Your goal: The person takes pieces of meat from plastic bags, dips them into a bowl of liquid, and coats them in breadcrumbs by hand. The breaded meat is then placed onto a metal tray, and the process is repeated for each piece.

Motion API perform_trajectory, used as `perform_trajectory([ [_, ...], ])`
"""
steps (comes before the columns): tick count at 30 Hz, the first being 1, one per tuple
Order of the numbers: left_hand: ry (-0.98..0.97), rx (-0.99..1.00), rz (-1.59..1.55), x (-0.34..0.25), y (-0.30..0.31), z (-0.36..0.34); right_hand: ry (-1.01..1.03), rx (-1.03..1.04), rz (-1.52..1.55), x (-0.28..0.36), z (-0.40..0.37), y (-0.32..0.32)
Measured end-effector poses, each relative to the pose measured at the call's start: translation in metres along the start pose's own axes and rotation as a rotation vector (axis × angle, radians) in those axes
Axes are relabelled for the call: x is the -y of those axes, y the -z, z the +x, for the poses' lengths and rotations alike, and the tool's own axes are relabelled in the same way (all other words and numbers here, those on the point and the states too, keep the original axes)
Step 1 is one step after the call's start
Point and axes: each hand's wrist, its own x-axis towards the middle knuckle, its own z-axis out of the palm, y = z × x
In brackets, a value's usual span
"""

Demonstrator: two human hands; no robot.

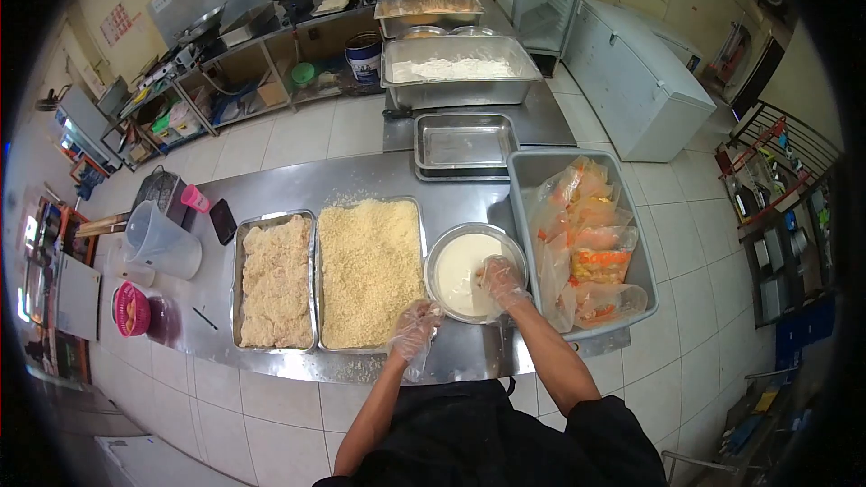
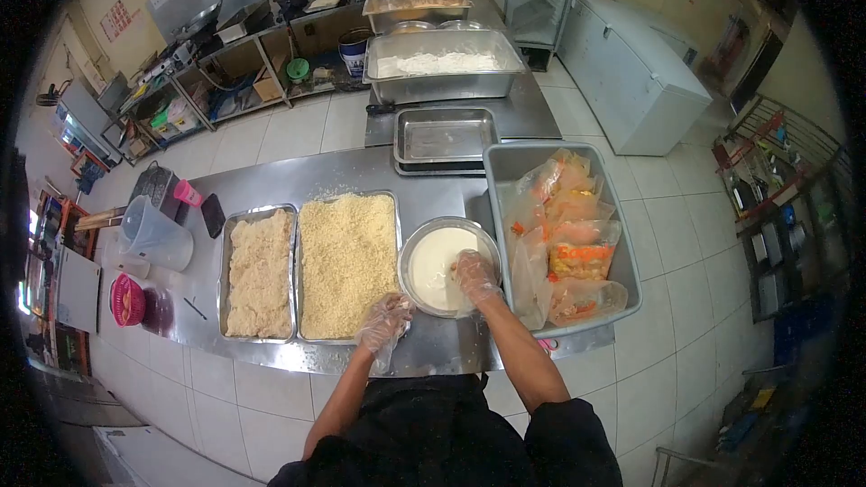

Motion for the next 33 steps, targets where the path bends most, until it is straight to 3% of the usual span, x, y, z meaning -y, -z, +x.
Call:
perform_trajectory([
  [4, 0.103, -0.023, 0.004, -0.020, 0.008, -0.017, 0.091, 0.037, -0.083, -0.012, 0.015, -0.003],
  [7, 0.091, -0.021, -0.058, -0.016, 0.024, -0.027, -0.243, 0.465, 0.749, 0.035, 0.005, 0.084],
  [10, 0.135, -0.021, -0.098, -0.016, 0.039, -0.033, -0.062, 0.372, 0.700, 0.010, 0.023, 0.080],
  [13, 0.179, -0.073, -0.121, -0.012, 0.053, -0.038, -0.006, 0.309, 1.086, 0.045, 0.007, 0.136],
  [16, 0.154, -0.111, -0.182, -0.010, 0.063, -0.045, -0.097, 0.316, 1.047, 0.065, 0.006, 0.168],
  [19, 0.147, -0.121, -0.178, 0.001, 0.075, -0.048, -0.091, 0.277, 1.019, 0.058, 0.008, 0.158],
  [22, 0.150, -0.108, -0.219, 0.010, 0.083, -0.048, -0.097, 0.240, 0.520, 0.031, 0.017, 0.107],
  [25, 0.120, -0.015, -0.477, 0.022, 0.097, -0.047, -0.360, 0.164, 0.372, 0.049, 0.013, 0.076],
  [28, 0.179, -0.032, -0.468, 0.019, 0.101, -0.046, -0.057, 0.032, -0.009, 0.006, 0.023, 0.011],
  [31, 0.130, 0.059, -0.547, 0.030, 0.109, -0.044, -0.010, -0.143, -0.164, -0.015, 0.033, -0.028],
  [33, 0.164, 0.030, -0.396, 0.027, 0.110, -0.044, 0.024, -0.176, -0.195, -0.012, 0.035, -0.032],
])
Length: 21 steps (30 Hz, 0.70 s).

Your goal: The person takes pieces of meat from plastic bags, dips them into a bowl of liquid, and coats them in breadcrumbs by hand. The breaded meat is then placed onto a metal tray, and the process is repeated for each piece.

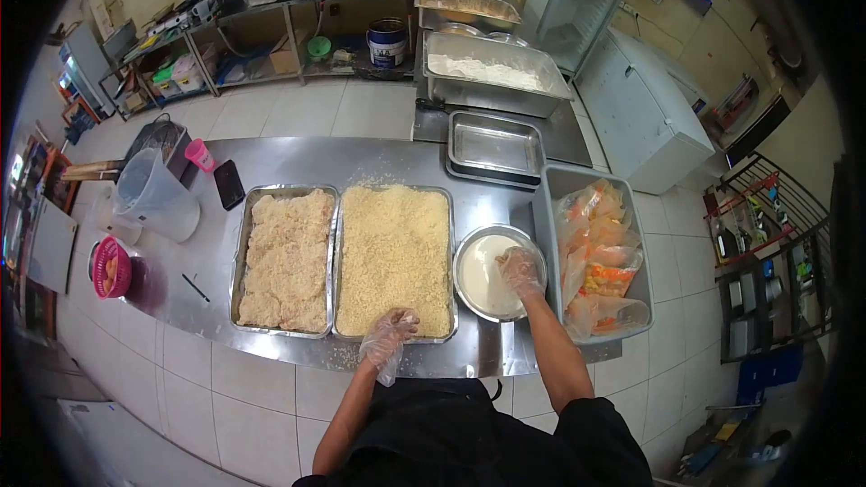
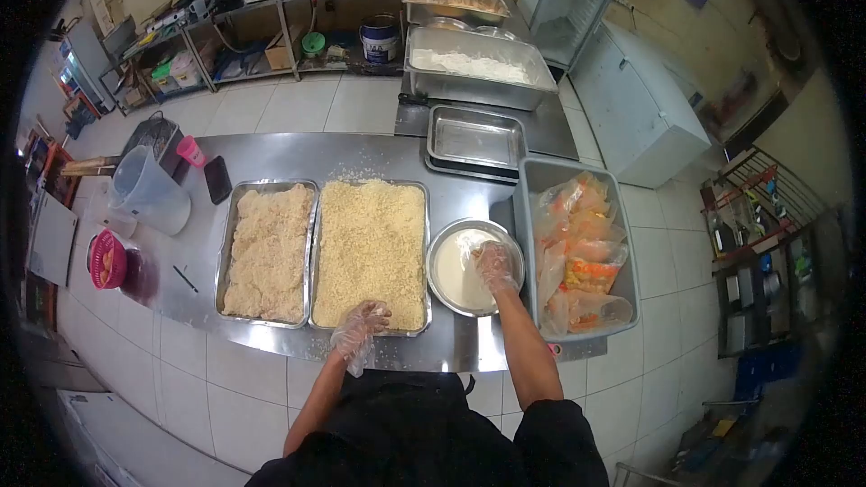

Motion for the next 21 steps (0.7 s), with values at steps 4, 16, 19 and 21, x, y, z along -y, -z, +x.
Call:
perform_trajectory([
  [4, -0.011, 0.008, 0.064, -0.007, 0.001, -0.004, -0.026, 0.099, -0.094, 0.016, 0.004, 0.021],
  [16, -0.023, 0.109, 0.084, -0.010, 0.018, 0.010, -0.298, 0.192, 0.845, 0.074, -0.009, 0.193],
  [19, -0.024, 0.156, 0.071, -0.006, 0.019, 0.013, -0.303, 0.107, 0.822, 0.073, -0.014, 0.214],
  [21, -0.029, 0.202, 0.041, -0.001, 0.025, 0.019, -0.292, 0.100, 0.847, 0.079, -0.018, 0.224],
])
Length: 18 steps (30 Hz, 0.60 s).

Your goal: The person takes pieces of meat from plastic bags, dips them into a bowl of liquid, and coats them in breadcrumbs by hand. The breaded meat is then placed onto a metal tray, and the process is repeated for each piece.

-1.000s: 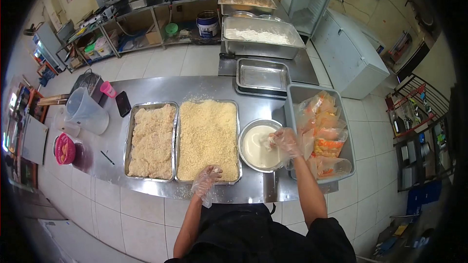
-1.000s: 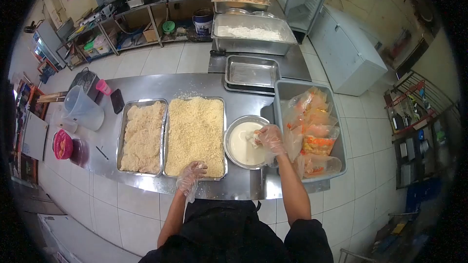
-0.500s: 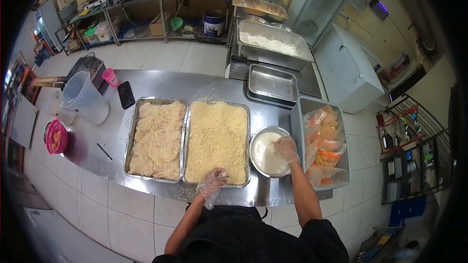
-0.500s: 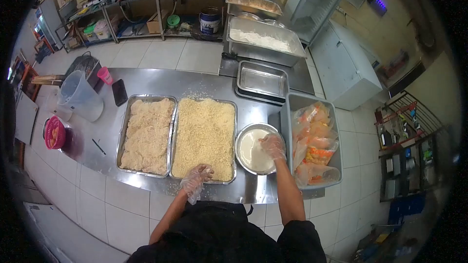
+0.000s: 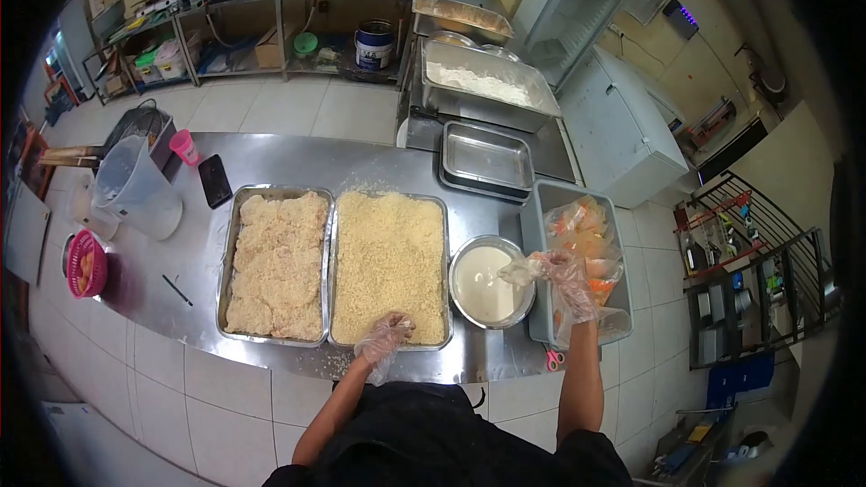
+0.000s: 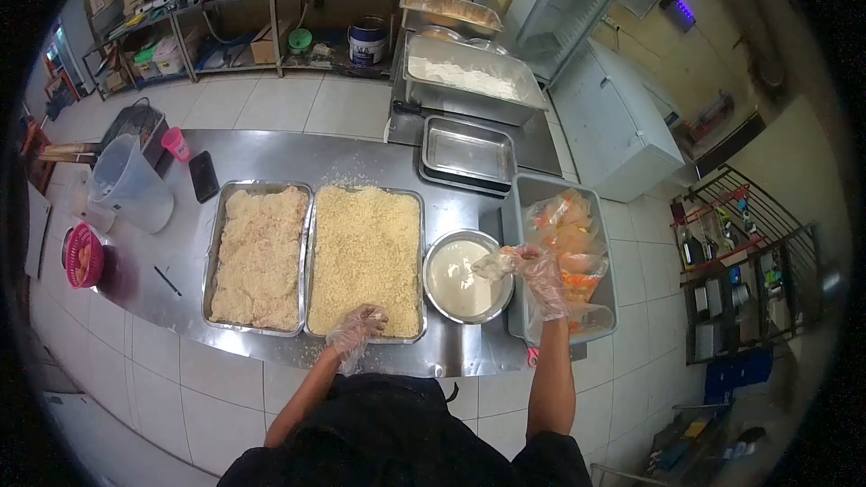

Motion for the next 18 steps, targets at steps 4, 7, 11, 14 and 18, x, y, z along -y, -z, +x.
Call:
perform_trajectory([
  [4, -0.008, -0.028, 0.017, 0.000, -0.004, -0.003, -0.011, -0.014, 0.033, -0.006, -0.005, 0.000],
  [7, 0.014, -0.081, -0.024, 0.007, 0.001, -0.001, -0.048, -0.010, -0.018, -0.004, -0.006, -0.004],
  [11, 0.027, -0.085, 0.036, 0.008, 0.006, 0.001, -0.025, -0.023, -0.114, -0.010, -0.007, -0.007],
  [14, -0.007, -0.088, -0.051, 0.005, 0.004, -0.004, -0.011, 0.008, -0.075, -0.015, -0.008, -0.010],
  [18, -0.034, -0.083, -0.076, 0.007, 0.003, -0.004, 0.004, -0.008, -0.082, -0.042, -0.004, -0.012],
])
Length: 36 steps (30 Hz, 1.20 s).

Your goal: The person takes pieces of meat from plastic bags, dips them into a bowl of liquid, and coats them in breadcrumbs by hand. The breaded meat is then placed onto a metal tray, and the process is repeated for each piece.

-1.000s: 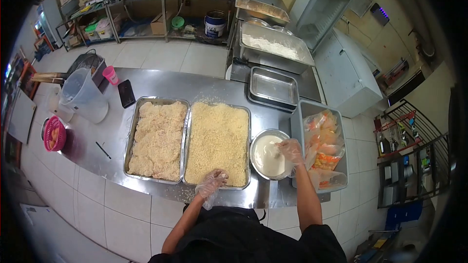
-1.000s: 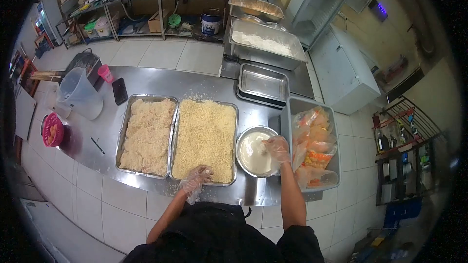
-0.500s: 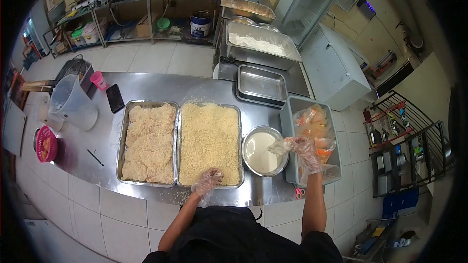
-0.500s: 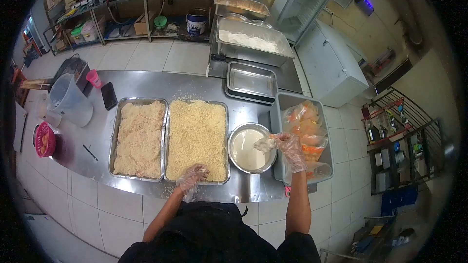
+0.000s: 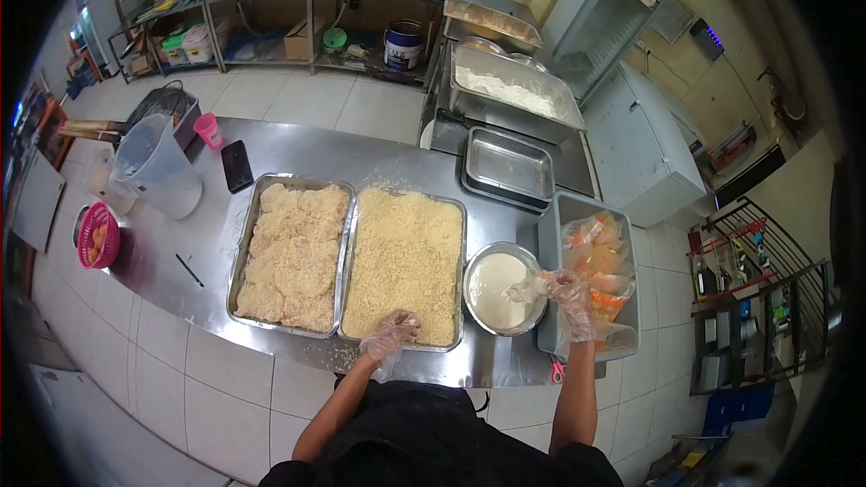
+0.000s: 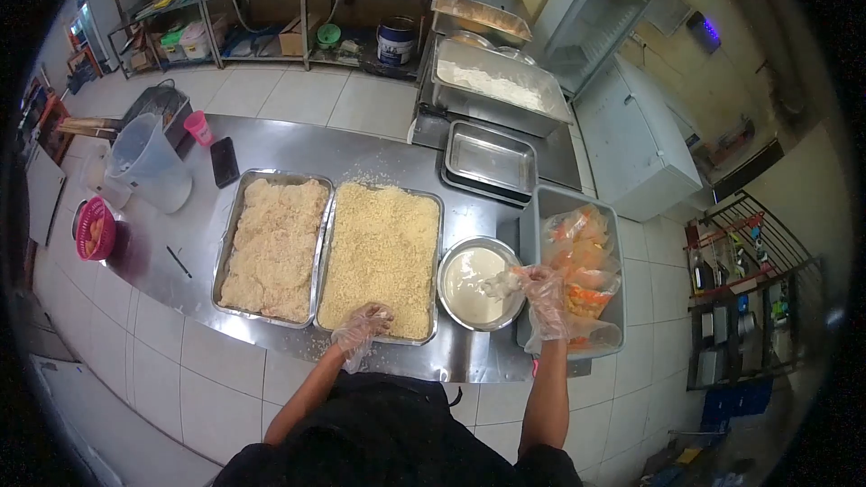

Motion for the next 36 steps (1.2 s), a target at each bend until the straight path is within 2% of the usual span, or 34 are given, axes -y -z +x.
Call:
perform_trajectory([
  [4, 0.005, -0.002, 0.043, -0.006, -0.001, -0.004, -0.065, 0.000, 0.048, 0.023, -0.011, -0.008],
  [7, 0.035, -0.084, 0.092, -0.003, -0.002, -0.002, -0.019, 0.003, 0.032, 0.016, -0.013, -0.012],
  [10, 0.021, -0.069, 0.066, -0.001, 0.000, -0.001, -0.121, -0.012, 0.060, 0.032, -0.016, -0.014],
  [13, -0.002, -0.044, 0.053, -0.004, 0.000, -0.004, -0.095, 0.051, 0.001, 0.014, -0.015, -0.017],
  [16, -0.018, -0.046, 0.037, -0.003, -0.002, -0.005, -0.017, 0.035, 0.179, 0.002, -0.012, -0.017],
  [19, 0.010, -0.061, -0.016, 0.000, 0.000, -0.003, -0.064, 0.100, 0.115, 0.023, -0.019, -0.022],
  [22, -0.002, -0.086, 0.044, 0.000, -0.001, -0.004, -0.071, 0.035, 0.098, 0.007, -0.013, -0.018],
  [25, -0.035, -0.063, 0.023, 0.002, 0.000, -0.004, -0.151, 0.106, -0.020, 0.010, -0.013, -0.021],
  [28, 0.030, -0.102, 0.046, -0.002, -0.001, -0.004, -0.079, 0.085, 0.150, 0.026, -0.021, -0.027],
  [31, 0.010, -0.096, 0.132, -0.012, -0.003, -0.008, -0.061, 0.156, 0.161, 0.033, -0.019, -0.044],
  [34, -0.029, -0.108, 0.089, -0.014, 0.004, -0.008, -0.080, 0.192, 0.167, 0.075, -0.022, -0.070],
  [36, -0.022, -0.170, 0.127, -0.029, 0.002, -0.010, -0.027, 0.194, 0.370, 0.058, -0.015, -0.091],
])
